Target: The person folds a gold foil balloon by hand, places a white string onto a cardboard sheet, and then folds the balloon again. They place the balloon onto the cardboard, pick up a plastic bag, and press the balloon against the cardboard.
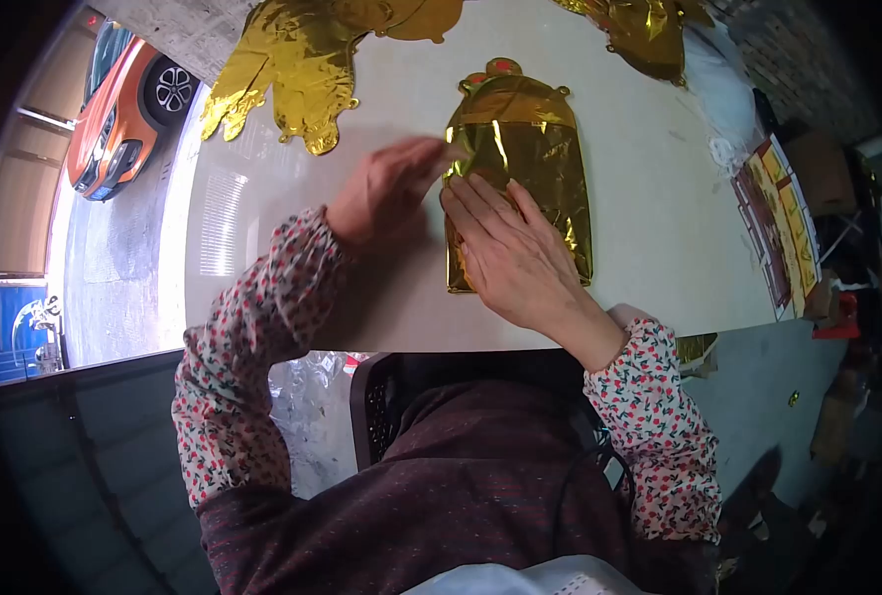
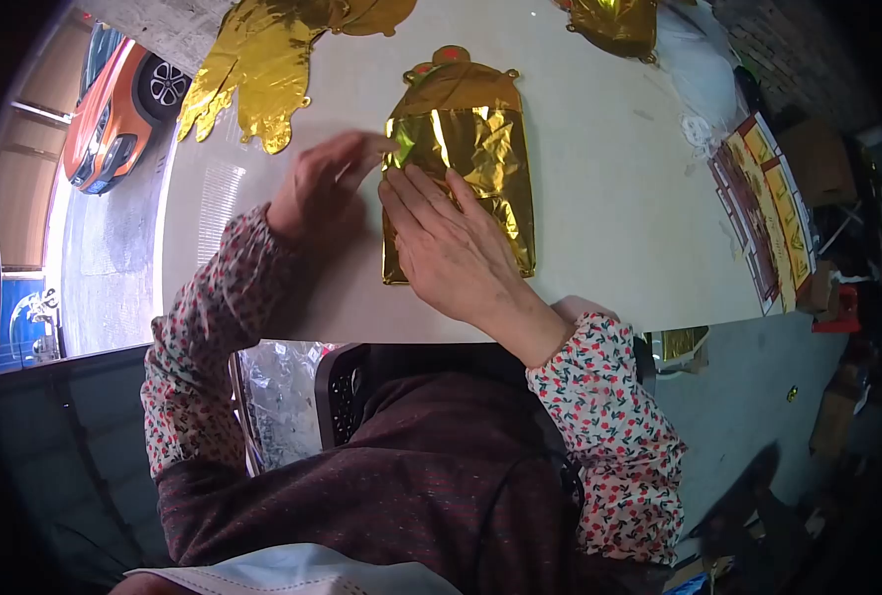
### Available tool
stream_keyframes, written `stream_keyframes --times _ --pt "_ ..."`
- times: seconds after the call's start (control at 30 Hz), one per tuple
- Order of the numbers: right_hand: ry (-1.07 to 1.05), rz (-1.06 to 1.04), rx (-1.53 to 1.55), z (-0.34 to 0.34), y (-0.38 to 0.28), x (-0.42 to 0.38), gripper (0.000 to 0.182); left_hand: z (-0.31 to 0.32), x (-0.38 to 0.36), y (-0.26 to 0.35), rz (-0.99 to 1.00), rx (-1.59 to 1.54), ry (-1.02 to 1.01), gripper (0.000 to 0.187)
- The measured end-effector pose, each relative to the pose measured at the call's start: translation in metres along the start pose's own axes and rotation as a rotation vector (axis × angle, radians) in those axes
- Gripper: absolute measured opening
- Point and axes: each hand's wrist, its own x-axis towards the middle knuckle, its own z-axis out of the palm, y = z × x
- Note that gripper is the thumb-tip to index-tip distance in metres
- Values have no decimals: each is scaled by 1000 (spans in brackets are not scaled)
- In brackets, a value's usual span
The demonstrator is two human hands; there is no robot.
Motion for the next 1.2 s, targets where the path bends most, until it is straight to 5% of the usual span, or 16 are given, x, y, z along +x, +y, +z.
stream_keyframes --times 0.07,0.27,0.57,0.77,0.87,1.0,1.2 --pt "-33 -4 -29 -2 -2 4 55 -3 -10 5 135 -22 -64 56" --pt "70 -21 -22 2 -1 -4 48 1 -6 16 110 225 -114 55" --pt "57 -23 -7 2 3 -3 51 4 -12 28 97 264 -180 119" --pt "79 21 112 1 4 -3 53 0 -9 32 96 271 -222 122" --pt "114 115 460 -11 11 -5 55 -2 -11 32 96 255 -213 123" --pt "99 111 -49 -31 37 -20 63 -1 -13 29 97 283 -250 121" --pt "-14 128 -84 -18 51 -34 79 -4 -9 34 80 301 -291 122"
